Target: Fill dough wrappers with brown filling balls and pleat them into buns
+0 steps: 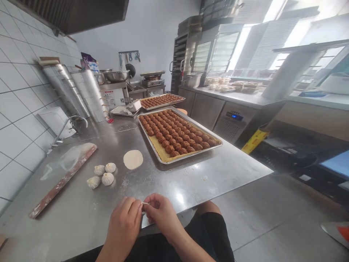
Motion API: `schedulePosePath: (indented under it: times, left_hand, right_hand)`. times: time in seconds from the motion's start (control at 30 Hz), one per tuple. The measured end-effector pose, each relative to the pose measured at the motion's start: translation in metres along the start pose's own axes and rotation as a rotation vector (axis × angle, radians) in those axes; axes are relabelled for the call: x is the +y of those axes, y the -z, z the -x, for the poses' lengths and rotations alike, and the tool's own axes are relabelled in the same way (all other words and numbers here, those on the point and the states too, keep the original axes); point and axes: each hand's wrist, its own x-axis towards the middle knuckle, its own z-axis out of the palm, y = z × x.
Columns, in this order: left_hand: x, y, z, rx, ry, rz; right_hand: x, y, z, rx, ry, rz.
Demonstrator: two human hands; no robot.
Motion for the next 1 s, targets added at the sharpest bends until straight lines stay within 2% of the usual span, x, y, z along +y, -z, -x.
schedulePosePath:
  times: [0.17, 0.3, 0.4, 0.5, 0.67, 0.87, 0.93, 1.0]
  left_hand:
    - [-0.004, 0.002, -0.002, -0.09, 0.094, 0.121]
    - [-0.007, 0.004, -0.003, -0.116, 0.111, 0.178]
    - [-0.009, 0.005, -0.002, -0.114, 0.057, 0.162]
    - [-0.012, 0.003, -0.002, -0.086, 0.004, 0.097]
    - [-0.011, 0.001, -0.004, -0.074, -0.013, 0.02]
    - [-0.015, 0.004, -0.006, -0.185, -0.053, 0.037]
    - [-0.016, 0.003, -0.006, -0.17, -0.057, 0.051]
    - [-0.015, 0.002, -0.007, -0.139, -0.047, 0.075]
  right_hand:
    - [-0.002, 0.001, 0.004, -0.01, -0.008, 0.071]
    - [-0.001, 0.006, 0.009, 0.072, 0.195, 0.317]
    - [-0.002, 0.008, 0.01, 0.081, 0.266, 0.432]
    - [-0.004, 0.005, 0.007, 0.127, 0.271, 0.401]
    - [-0.002, -0.003, 0.002, 0.15, 0.163, 0.271]
    - [0.008, -0.001, 0.01, 0.009, 0.419, 0.312]
    - [0.009, 0.002, 0.013, -0.003, 0.443, 0.33]
    - [0.007, 0.004, 0.012, 0.051, 0.404, 0.353]
